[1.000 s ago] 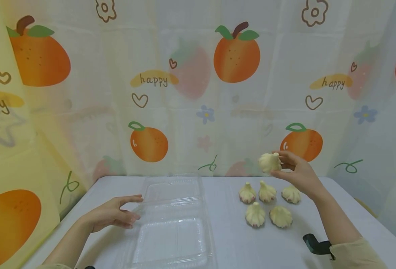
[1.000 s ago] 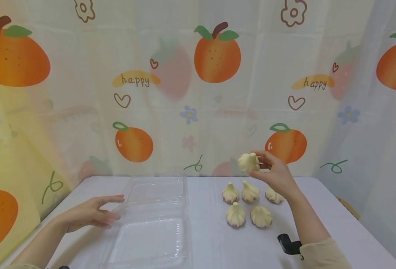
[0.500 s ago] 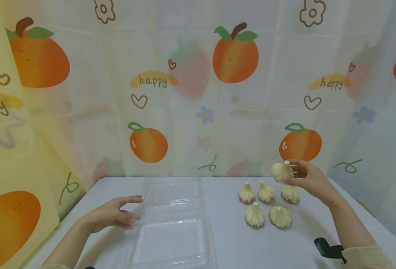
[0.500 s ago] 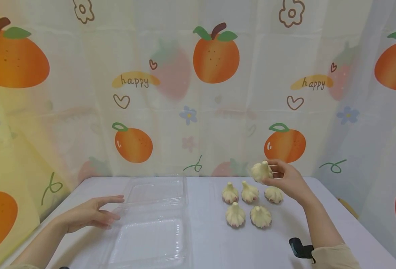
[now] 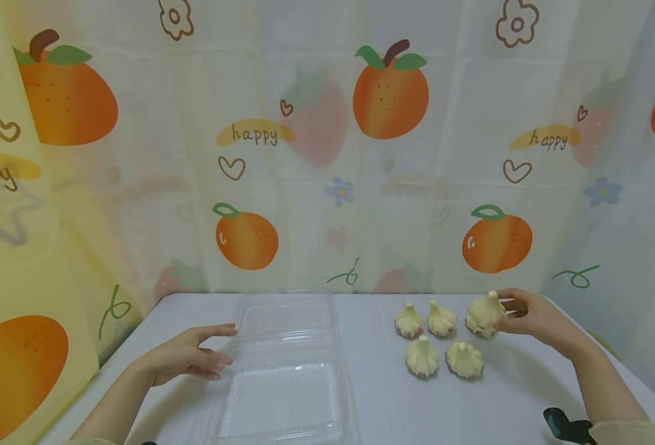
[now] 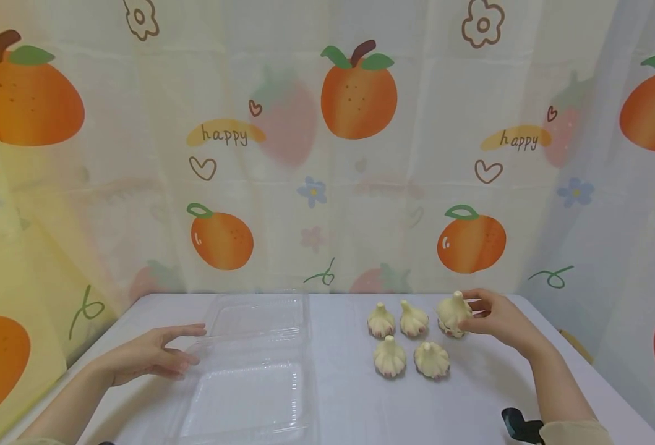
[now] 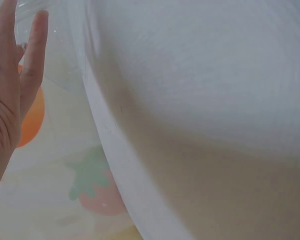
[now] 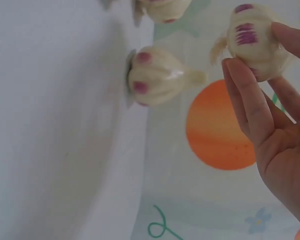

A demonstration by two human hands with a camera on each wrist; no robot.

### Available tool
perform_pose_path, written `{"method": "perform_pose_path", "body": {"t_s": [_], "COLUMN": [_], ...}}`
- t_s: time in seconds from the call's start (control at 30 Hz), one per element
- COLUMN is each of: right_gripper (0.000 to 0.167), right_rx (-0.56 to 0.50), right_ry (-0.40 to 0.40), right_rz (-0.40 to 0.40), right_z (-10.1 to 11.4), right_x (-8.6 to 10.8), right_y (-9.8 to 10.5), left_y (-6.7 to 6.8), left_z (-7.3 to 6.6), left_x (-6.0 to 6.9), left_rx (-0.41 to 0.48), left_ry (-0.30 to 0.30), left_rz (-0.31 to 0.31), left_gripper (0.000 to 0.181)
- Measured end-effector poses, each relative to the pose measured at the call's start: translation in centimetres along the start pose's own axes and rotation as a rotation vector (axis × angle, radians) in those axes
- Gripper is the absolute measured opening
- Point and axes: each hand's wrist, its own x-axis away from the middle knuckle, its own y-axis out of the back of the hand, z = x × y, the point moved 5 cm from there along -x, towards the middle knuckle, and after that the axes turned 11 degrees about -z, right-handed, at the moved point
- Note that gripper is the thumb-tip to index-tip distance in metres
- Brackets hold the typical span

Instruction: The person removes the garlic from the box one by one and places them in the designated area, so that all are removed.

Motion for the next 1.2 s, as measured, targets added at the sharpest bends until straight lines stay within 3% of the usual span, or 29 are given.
{"method": "perform_pose_path", "body": {"t_s": [0.37, 0.77, 1.2], "right_gripper": [0.07, 0.064, 0.066], "right_rx": [-0.064, -0.053, -0.098], "right_ry": [-0.091, -0.139, -0.187], "right_rz": [0.133, 0.188, 0.241], "right_z": [-3.3, -5.4, -6.1], "right_x": [0.9, 1.2, 1.5], "right_y": [-0.6, -1.1, -1.7], "left_y": [0.0, 0.0, -0.1], "left_z": [0.1, -0.1, -0.1], "left_x": [0.0, 0.2, 0.3], "left_rx": [0.005, -0.001, -0.001], "left_ry": [-0.003, -0.013, -0.011], "left_rz": [0.009, 0.008, 0.006], "left_gripper": [0.081, 0.079, 0.078]}}
